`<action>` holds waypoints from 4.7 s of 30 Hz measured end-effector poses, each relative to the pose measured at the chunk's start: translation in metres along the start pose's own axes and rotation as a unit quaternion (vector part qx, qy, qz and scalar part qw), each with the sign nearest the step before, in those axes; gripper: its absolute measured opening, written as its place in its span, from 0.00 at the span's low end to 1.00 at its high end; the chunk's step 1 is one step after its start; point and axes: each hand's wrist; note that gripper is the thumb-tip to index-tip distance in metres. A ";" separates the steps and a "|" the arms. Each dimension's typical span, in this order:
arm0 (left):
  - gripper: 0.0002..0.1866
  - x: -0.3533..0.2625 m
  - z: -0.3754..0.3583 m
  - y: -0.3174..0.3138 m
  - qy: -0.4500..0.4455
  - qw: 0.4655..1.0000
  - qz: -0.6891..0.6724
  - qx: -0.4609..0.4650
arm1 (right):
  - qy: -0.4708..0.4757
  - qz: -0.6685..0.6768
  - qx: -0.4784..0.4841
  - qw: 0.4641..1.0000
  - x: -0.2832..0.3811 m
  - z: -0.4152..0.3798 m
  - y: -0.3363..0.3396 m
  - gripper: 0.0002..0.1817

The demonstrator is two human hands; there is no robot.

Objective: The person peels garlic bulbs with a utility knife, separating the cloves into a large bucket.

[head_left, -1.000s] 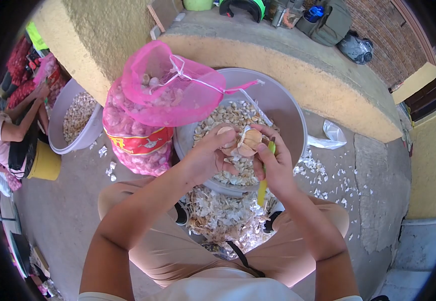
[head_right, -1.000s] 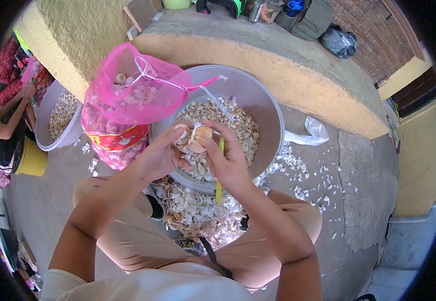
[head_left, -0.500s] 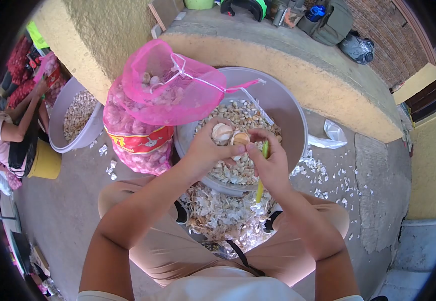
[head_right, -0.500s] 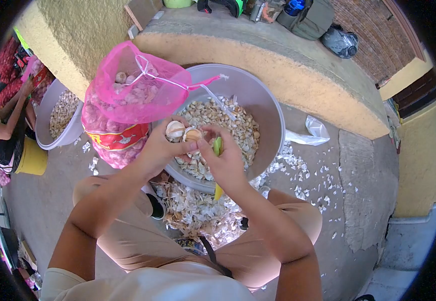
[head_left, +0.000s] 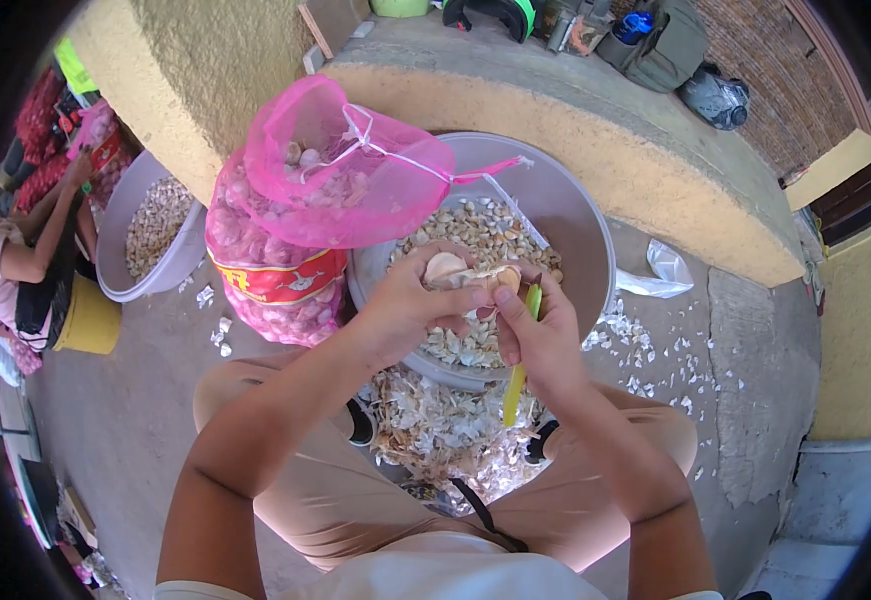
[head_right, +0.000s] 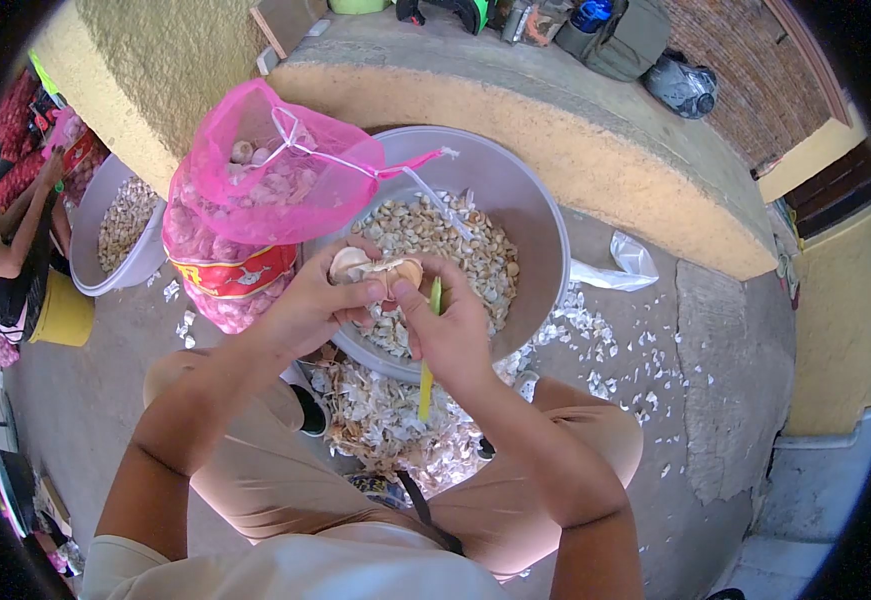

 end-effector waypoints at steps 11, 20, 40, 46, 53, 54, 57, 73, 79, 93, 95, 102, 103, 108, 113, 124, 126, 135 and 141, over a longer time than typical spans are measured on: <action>0.17 -0.012 0.001 0.002 0.011 1.000 0.023 -0.007 | -0.042 0.046 0.098 0.993 0.015 0.004 0.031 0.17; 0.17 -0.030 -0.004 0.002 0.051 0.992 0.119 0.000 | 0.135 -0.381 0.136 0.904 0.042 -0.005 0.038 0.18; 0.18 -0.041 -0.001 0.010 0.164 0.972 0.136 0.104 | 0.167 -0.309 0.311 0.883 0.039 -0.001 0.047 0.26; 0.17 -0.038 0.000 0.012 0.166 0.973 0.109 0.114 | 0.155 -0.294 0.298 0.895 0.038 -0.002 0.045 0.26; 0.18 -0.040 -0.004 0.007 0.145 0.972 0.143 0.119 | 0.149 -0.275 0.316 0.896 0.035 0.000 0.049 0.25; 0.18 -0.039 -0.004 0.008 0.148 0.972 0.142 0.120 | 0.144 -0.275 0.321 0.895 0.036 0.000 0.049 0.25; 0.18 -0.040 -0.005 0.007 0.147 0.971 0.148 0.120 | 0.135 -0.263 0.322 0.899 0.035 0.001 0.048 0.25; 0.19 -0.045 -0.007 0.004 0.093 0.950 0.268 0.126 | 0.083 -0.183 0.367 0.908 0.023 0.004 0.045 0.22; 0.18 -0.047 -0.011 -0.001 0.013 0.910 0.404 0.091 | 0.094 -0.207 0.335 0.914 0.021 0.005 0.043 0.22; 0.15 -0.047 -0.007 0.003 0.035 0.935 0.331 0.120 | 0.032 -0.142 0.315 0.938 0.023 0.003 0.041 0.23; 0.14 -0.044 -0.007 0.003 0.050 0.965 0.238 0.093 | 0.073 -0.117 0.272 0.952 0.015 0.006 0.041 0.21; 0.15 -0.009 0.000 -0.005 0.030 0.997 -0.023 -0.065 | 0.079 -0.133 0.080 0.985 0.003 0.007 0.023 0.20; 0.15 -0.007 0.000 -0.006 0.018 0.996 -0.042 -0.077 | 0.096 -0.149 0.059 0.982 0.000 0.007 0.020 0.20; 0.15 -0.010 0.001 -0.009 -0.015 0.995 -0.030 -0.092 | 0.125 -0.176 -0.004 0.976 -0.010 0.010 0.010 0.21; 0.14 0.000 0.004 -0.012 -0.069 0.988 -0.024 -0.138 | 0.135 -0.238 -0.079 0.959 -0.015 0.007 -0.004 0.21; 0.18 -0.024 0.005 -0.003 0.000 0.999 -0.003 -0.054 | 0.076 -0.109 0.102 0.986 0.007 0.010 0.017 0.24; 0.18 -0.023 0.002 -0.005 -0.001 0.999 0.010 -0.051 | 0.063 -0.113 0.137 0.982 0.015 0.008 0.023 0.25; 0.19 -0.028 0.000 -0.004 0.037 0.998 0.044 -0.005 | 0.024 -0.056 0.235 0.970 0.017 0.008 0.041 0.30; 0.19 -0.026 0.001 -0.007 0.059 0.998 0.027 -0.018 | 0.045 -0.060 0.189 0.979 0.014 0.004 0.036 0.29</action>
Point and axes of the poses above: each hand's wrist, its own z-axis towards the middle knuckle, its own y-axis out of the back of the hand, x = y × z, and after that the axes turned 13 degrees about -z, right-handed
